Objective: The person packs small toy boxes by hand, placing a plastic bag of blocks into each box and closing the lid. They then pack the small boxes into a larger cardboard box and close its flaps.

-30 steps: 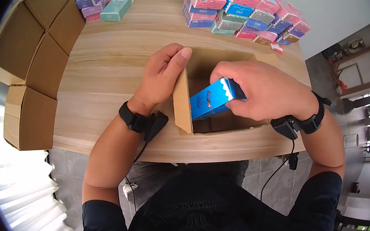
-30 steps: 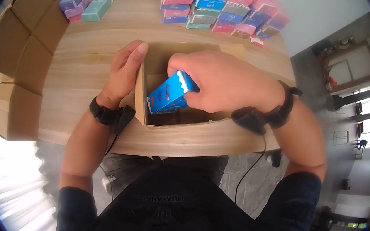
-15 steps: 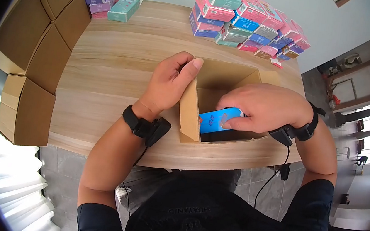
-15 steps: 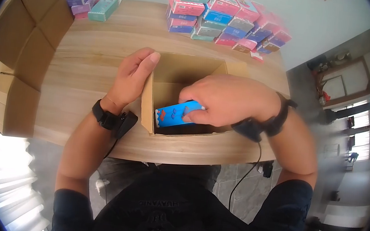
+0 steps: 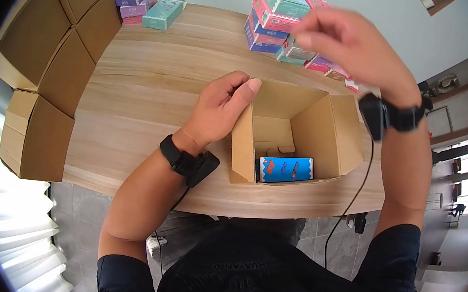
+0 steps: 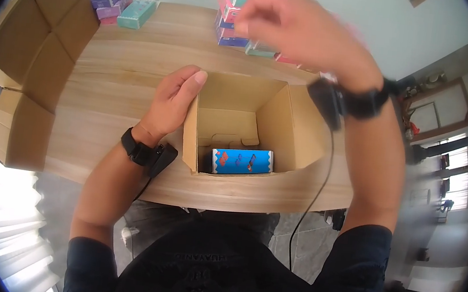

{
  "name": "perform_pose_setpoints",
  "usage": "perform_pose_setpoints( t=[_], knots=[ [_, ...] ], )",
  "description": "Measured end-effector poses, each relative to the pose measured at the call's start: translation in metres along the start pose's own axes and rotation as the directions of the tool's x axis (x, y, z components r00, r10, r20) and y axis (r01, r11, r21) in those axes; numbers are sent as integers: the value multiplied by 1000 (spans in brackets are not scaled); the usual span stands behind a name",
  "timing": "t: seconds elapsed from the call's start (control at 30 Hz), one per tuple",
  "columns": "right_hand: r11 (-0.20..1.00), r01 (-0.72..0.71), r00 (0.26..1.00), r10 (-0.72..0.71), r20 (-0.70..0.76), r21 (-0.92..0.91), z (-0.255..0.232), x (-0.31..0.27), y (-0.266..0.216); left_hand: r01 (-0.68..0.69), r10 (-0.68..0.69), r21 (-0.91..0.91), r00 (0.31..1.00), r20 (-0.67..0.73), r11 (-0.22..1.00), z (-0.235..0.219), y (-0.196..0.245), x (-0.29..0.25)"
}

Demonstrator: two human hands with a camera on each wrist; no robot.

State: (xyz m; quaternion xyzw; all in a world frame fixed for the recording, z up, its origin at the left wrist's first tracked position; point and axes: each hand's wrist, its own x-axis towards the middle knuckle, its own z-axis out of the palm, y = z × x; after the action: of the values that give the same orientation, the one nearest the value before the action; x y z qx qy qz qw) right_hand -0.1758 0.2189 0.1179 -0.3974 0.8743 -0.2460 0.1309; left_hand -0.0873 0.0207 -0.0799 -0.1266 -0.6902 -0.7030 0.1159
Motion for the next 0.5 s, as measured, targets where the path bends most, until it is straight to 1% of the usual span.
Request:
perform_pose_setpoints(
  t=[0.03, 0.07, 0.1, 0.17, 0.23, 0.3, 0.37, 0.43, 0.5],
  knots=[
    [999, -34, 998, 32, -61, -38, -6, 17, 3, -1, 1, 10, 1000, -2, 1000, 0, 0, 0],
    [956, 13, 990, -53, -128, -293, -9, 32, 11, -7, 7, 9, 1000, -2, 1000, 0, 1, 0],
    [846, 39, 974, -150, -169, -531, -7, 46, 23, -13, 13, 9, 1000, -3, 1000, 0, 1, 0],
    [664, 14, 941, -262, -215, -747, 5, 67, 41, -14, 14, 11, 1000, -5, 1000, 0, 3, 0],
    [633, -37, 920, -281, -274, -774, 22, 83, 57, -7, 7, 13, 1000, -11, 1000, 1, 5, 0],
    [480, -13, 853, -452, -260, -877, 32, 95, 83, -2, 2, 11, 1000, -6, 1000, 1, 4, 0],
    [403, 2, 835, -504, -220, -915, 35, 102, 88, -4, 4, 26, 1000, -13, 1000, 0, 2, 0],
    [418, 9, 881, -432, -190, -908, 40, 101, 84, -10, 11, 60, 1000, -12, 998, 0, -2, 0],
    [428, -1, 877, -433, -206, -904, 43, 105, 84, -3, 4, 54, 1000, -9, 999, 0, -4, 1]
  ],
)
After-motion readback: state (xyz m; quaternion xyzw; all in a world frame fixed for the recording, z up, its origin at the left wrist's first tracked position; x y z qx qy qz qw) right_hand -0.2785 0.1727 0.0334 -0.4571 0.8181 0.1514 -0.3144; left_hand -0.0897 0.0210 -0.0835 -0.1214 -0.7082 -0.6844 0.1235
